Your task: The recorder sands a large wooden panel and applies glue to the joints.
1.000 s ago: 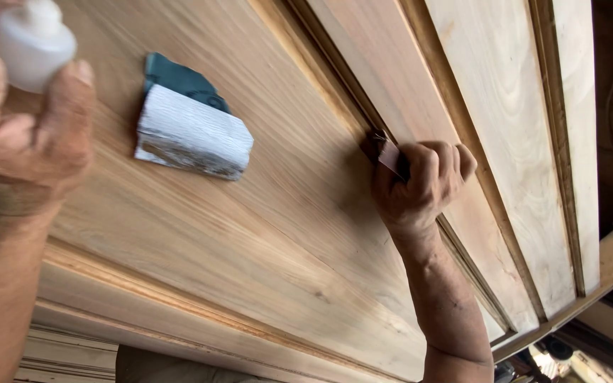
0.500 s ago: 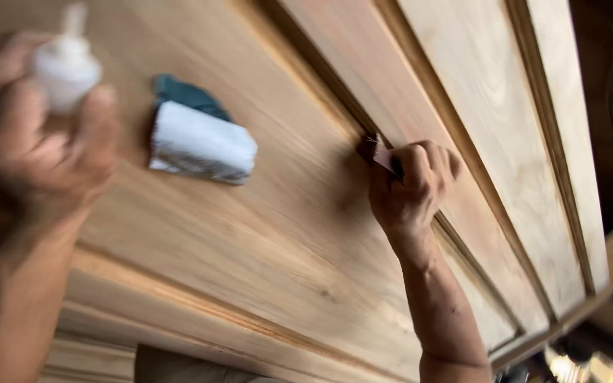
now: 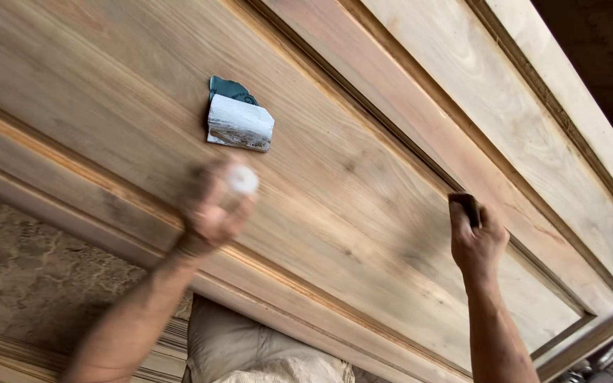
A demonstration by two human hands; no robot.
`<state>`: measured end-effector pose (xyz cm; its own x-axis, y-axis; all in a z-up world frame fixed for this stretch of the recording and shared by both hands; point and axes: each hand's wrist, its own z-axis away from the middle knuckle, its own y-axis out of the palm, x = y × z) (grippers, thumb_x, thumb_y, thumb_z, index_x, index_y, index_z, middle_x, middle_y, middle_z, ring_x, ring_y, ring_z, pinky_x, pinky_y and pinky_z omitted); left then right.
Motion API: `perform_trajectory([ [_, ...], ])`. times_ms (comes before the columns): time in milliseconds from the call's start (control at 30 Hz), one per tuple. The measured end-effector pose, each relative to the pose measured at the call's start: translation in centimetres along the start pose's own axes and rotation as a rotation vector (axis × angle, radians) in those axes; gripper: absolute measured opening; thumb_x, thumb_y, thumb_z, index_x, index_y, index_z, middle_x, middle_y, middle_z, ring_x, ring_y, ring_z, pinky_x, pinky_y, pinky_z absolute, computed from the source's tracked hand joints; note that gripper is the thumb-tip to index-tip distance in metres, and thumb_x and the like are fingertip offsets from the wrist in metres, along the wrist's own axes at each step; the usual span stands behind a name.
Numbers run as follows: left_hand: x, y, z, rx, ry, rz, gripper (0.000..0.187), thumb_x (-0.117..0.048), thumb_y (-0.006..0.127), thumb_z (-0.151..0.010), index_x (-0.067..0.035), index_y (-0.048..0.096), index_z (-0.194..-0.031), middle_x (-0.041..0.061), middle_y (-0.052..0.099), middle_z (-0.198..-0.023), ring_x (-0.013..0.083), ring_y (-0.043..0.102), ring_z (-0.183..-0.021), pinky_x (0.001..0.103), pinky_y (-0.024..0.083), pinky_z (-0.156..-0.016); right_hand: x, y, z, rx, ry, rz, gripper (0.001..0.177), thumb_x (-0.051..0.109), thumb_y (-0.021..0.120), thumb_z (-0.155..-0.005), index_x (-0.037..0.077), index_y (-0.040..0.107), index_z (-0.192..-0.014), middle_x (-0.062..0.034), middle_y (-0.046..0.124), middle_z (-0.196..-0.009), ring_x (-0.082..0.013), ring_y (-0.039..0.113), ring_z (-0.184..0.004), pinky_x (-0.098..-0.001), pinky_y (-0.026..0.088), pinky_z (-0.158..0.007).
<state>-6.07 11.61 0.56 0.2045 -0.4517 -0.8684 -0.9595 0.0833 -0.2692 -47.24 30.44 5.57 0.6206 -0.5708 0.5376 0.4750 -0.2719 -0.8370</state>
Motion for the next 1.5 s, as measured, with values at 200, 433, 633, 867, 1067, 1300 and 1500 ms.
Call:
perform_trajectory([
  [200,-1.6,2.6,4.3,0.173,0.238,-0.215,0.028,-0.017,0.078,-0.087,0.002,0.072,-0.108,0.013,0.075,-0.106,0.0324,0.069,-0.109,0.051,0.043,-0.11,1.6,2.4,7.8,-0.062,0.279,-0.646,0.006,0.01,0.075,-0.095,0.009,0.07,-0.093,-0.0061,0.066,-0.081,-0.0116,0.061,-0.07,-0.031,0.054,-0.063],
  [433,-4.2,-1.9,1.5,0.403,0.314,-0.388,0.025,-0.008,0.082,-0.08,0.003,0.06,-0.076,0.015,0.075,-0.117,0.0358,0.069,-0.111,0.055,0.047,-0.106,6.8,5.4,10.4,-0.109,0.446,-0.917,0.02,0.01,0.08,-0.09,-0.002,0.065,-0.091,-0.0125,0.061,-0.064,-0.017,0.059,-0.047,-0.0292,0.051,-0.039],
  [633,-8.9,-0.9,-8.8,0.511,0.101,0.035,0.026,-0.016,0.074,-0.092,0.006,0.071,-0.104,0.028,0.07,-0.122,0.0465,0.071,-0.105,0.054,0.058,-0.087,19.3,7.4,6.8,-0.194,0.432,-1.048,0.02,0.007,0.082,-0.089,-0.003,0.065,-0.089,-0.0148,0.063,-0.065,-0.0178,0.064,-0.051,-0.0326,0.055,-0.042],
  [867,-7.6,0.9,-18.8,1.351,-0.198,-0.225,0.042,-0.053,0.069,-0.087,-0.014,0.06,-0.099,0.017,0.073,-0.079,0.0445,0.074,-0.084,0.052,0.056,-0.074,27.6,10.8,3.3,-0.059,0.241,-1.291,0.03,0.011,0.071,-0.096,-0.002,0.059,-0.121,-0.0134,0.066,-0.081,-0.0167,0.069,-0.068,-0.0256,0.06,-0.058],
  [1067,-6.6,0.7,-21.2,1.609,-0.159,-0.066,0.034,-0.044,0.064,-0.089,-0.012,0.058,-0.078,0.014,0.07,-0.069,0.0413,0.072,-0.072,0.047,0.054,-0.065,25.5,13.2,5.1,-0.031,0.276,-1.318,0.019,0.002,0.076,-0.09,-0.006,0.066,-0.103,-0.0179,0.069,-0.071,-0.0205,0.071,-0.063,-0.0329,0.063,-0.061],
  [1300,1.7,7.3,-20.1,1.246,0.771,-0.25,0.036,-0.042,0.055,-0.102,-0.017,0.061,-0.077,0.005,0.059,-0.064,0.0265,0.067,-0.067,0.039,0.054,-0.065,21.4,13.0,5.0,-0.233,0.178,-0.629,0.019,0.013,0.077,-0.092,0.007,0.078,-0.11,-0.0161,0.076,-0.101,-0.0343,0.075,-0.095,-0.0436,0.057,-0.087],
  [1500,3.2,12.7,-23.6,1.119,1.396,-0.677,0.058,-0.051,0.045,-0.119,-0.026,0.046,-0.067,-0.003,0.045,-0.058,0.0132,0.033,-0.06,0.032,0.037,-0.072,7.8,9.7,10.9,-0.453,-0.074,0.371,0.048,0.031,0.055,-0.113,-0.014,0.068,-0.121,-0.0326,0.058,-0.129,-0.0462,0.057,-0.122,-0.0582,0.048,-0.107],
])
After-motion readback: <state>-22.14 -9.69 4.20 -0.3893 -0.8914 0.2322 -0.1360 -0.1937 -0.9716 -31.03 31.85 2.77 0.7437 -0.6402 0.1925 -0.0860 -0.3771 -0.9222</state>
